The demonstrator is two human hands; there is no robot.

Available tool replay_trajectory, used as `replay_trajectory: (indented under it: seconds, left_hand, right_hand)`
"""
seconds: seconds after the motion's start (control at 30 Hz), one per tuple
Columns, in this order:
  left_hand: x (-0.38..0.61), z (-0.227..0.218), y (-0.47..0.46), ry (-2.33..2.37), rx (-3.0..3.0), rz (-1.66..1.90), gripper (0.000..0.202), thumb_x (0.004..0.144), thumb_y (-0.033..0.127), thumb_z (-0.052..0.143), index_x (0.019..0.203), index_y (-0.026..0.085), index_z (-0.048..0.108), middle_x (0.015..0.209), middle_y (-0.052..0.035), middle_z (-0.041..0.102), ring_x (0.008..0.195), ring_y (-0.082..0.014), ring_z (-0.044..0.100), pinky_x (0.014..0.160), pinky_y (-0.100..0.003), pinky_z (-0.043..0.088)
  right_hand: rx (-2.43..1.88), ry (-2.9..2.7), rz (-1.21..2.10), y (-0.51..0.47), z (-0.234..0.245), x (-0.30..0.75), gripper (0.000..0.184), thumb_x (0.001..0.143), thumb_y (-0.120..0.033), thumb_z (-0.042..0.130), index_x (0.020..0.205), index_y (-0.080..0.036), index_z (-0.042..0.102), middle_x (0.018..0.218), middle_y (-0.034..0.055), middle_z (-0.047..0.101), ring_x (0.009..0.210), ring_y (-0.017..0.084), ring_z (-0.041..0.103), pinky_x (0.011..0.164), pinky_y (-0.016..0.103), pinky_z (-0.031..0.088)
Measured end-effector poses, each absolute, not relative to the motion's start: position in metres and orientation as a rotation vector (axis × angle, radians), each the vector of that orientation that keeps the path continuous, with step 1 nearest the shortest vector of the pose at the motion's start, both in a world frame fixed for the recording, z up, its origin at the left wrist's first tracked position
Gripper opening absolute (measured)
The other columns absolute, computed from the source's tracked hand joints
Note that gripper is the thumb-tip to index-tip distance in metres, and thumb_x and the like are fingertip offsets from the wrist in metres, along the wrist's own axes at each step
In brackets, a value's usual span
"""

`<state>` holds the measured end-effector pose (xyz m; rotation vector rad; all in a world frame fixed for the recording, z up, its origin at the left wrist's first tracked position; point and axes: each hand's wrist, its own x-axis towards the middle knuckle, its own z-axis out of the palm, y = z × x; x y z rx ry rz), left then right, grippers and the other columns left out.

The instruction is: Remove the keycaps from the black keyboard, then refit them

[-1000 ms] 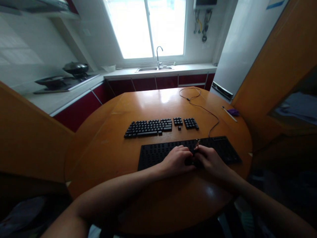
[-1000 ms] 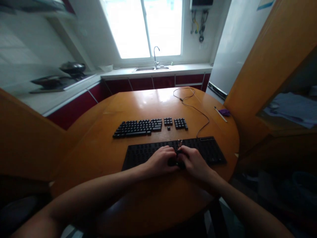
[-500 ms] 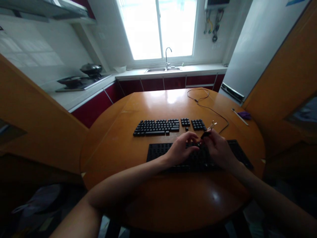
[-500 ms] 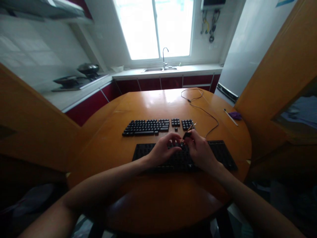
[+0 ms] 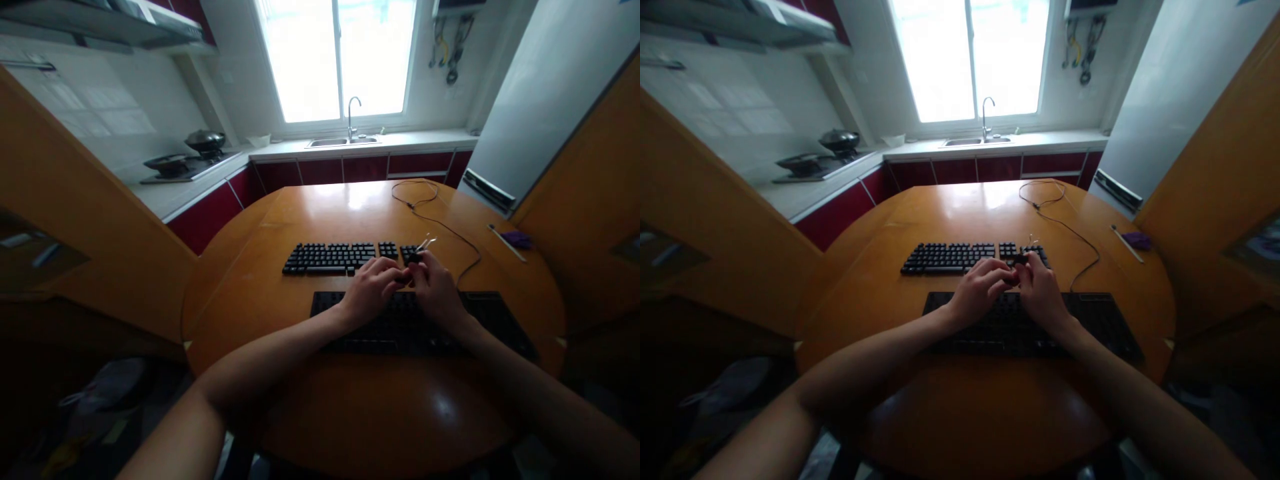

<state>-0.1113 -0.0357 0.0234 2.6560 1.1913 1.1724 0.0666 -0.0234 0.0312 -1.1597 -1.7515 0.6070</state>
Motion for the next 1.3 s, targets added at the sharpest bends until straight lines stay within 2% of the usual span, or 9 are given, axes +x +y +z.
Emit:
replay_trajectory:
  seconds: [0.17, 0.37, 0.53, 0.73, 0.9, 1.03, 1.2, 1.3]
  left_hand:
    - [-0.106, 0.010, -0.033, 1.055, 2.449, 1.429, 0.008, 0.098, 0.023, 0.059, 0.099, 0.020, 0.067, 0.104, -0.0054, 0.058, 0.099, -0.0165, 0.058, 0.086, -0.032, 0.054]
    - [-0.104, 0.006, -0.034, 0.931, 2.367, 1.491, 0.007, 0.097, 0.025, 0.061, 0.096, 0.021, 0.066, 0.104, -0.0047, 0.053, 0.093, -0.0148, 0.057, 0.080, -0.030, 0.055]
    - [-0.103, 0.010, -0.035, 0.879, 2.246, 1.558, 0.008, 0.097, 0.026, 0.061, 0.095, 0.020, 0.066, 0.099, -0.0041, 0.053, 0.094, -0.0156, 0.056, 0.081, -0.031, 0.054]
    - [-0.107, 0.013, -0.031, 0.942, 2.147, 1.586, 0.011, 0.098, 0.026, 0.060, 0.096, 0.020, 0.068, 0.094, -0.0038, 0.057, 0.091, -0.0159, 0.058, 0.081, -0.032, 0.053]
    - [-0.106, 0.012, -0.028, 0.986, 2.063, 1.579, 0.012, 0.098, 0.027, 0.060, 0.093, 0.019, 0.068, 0.091, -0.0031, 0.058, 0.084, -0.0142, 0.059, 0.073, -0.028, 0.053]
    - [-0.105, 0.012, -0.030, 0.997, 2.094, 1.707, 0.010, 0.097, 0.027, 0.062, 0.094, 0.019, 0.067, 0.094, -0.0031, 0.056, 0.086, -0.0138, 0.057, 0.070, -0.026, 0.052]
    - [-0.108, 0.015, -0.031, 1.015, 2.161, 1.826, 0.014, 0.093, 0.027, 0.068, 0.086, 0.018, 0.059, 0.084, 0.0003, 0.054, 0.076, -0.0122, 0.053, 0.068, -0.025, 0.049]
    - [-0.110, 0.014, -0.029, 0.962, 2.240, 1.785, 0.012, 0.092, 0.027, 0.069, 0.095, 0.018, 0.062, 0.087, -0.0007, 0.056, 0.079, -0.0127, 0.055, 0.070, -0.026, 0.051]
  right_hand:
    - [-1.099, -1.655, 0.795, -0.023, 0.026, 0.066, 0.022, 0.097, -0.044, 0.050, 0.093, -0.023, 0.050, 0.072, 0.0035, 0.071, 0.059, 0.020, 0.067, 0.055, 0.028, 0.049]
    - [-1.065, -1.642, 0.731, -0.029, 0.027, 0.065, 0.018, 0.098, -0.040, 0.051, 0.090, -0.023, 0.050, 0.072, 0.0033, 0.070, 0.063, 0.021, 0.068, 0.058, 0.029, 0.050]
    - [-0.963, -1.566, 0.781, -0.030, 0.024, 0.063, 0.021, 0.098, -0.043, 0.053, 0.094, -0.023, 0.049, 0.076, 0.0027, 0.071, 0.066, 0.019, 0.069, 0.061, 0.030, 0.053]
    - [-0.898, -1.481, 0.960, -0.029, 0.021, 0.057, 0.032, 0.095, -0.054, 0.056, 0.099, -0.023, 0.046, 0.077, 0.0035, 0.073, 0.061, 0.019, 0.069, 0.059, 0.032, 0.058]
    - [-0.901, -1.400, 1.021, -0.031, 0.018, 0.051, 0.041, 0.090, -0.060, 0.060, 0.102, -0.023, 0.045, 0.080, 0.0050, 0.075, 0.064, 0.021, 0.072, 0.058, 0.033, 0.060]
    - [-0.876, -1.296, 1.096, -0.034, 0.020, 0.047, 0.043, 0.086, -0.059, 0.065, 0.099, -0.023, 0.047, 0.078, 0.0041, 0.076, 0.064, 0.022, 0.074, 0.057, 0.033, 0.062]
    - [-0.840, -1.186, 1.173, -0.038, 0.022, 0.042, 0.042, 0.084, -0.054, 0.071, 0.095, -0.024, 0.045, 0.077, 0.0024, 0.076, 0.063, 0.022, 0.075, 0.056, 0.033, 0.063]
    - [-0.851, -1.169, 1.153, -0.037, 0.020, 0.042, 0.042, 0.084, -0.053, 0.071, 0.098, -0.024, 0.045, 0.075, 0.0007, 0.076, 0.062, 0.022, 0.074, 0.057, 0.034, 0.063]
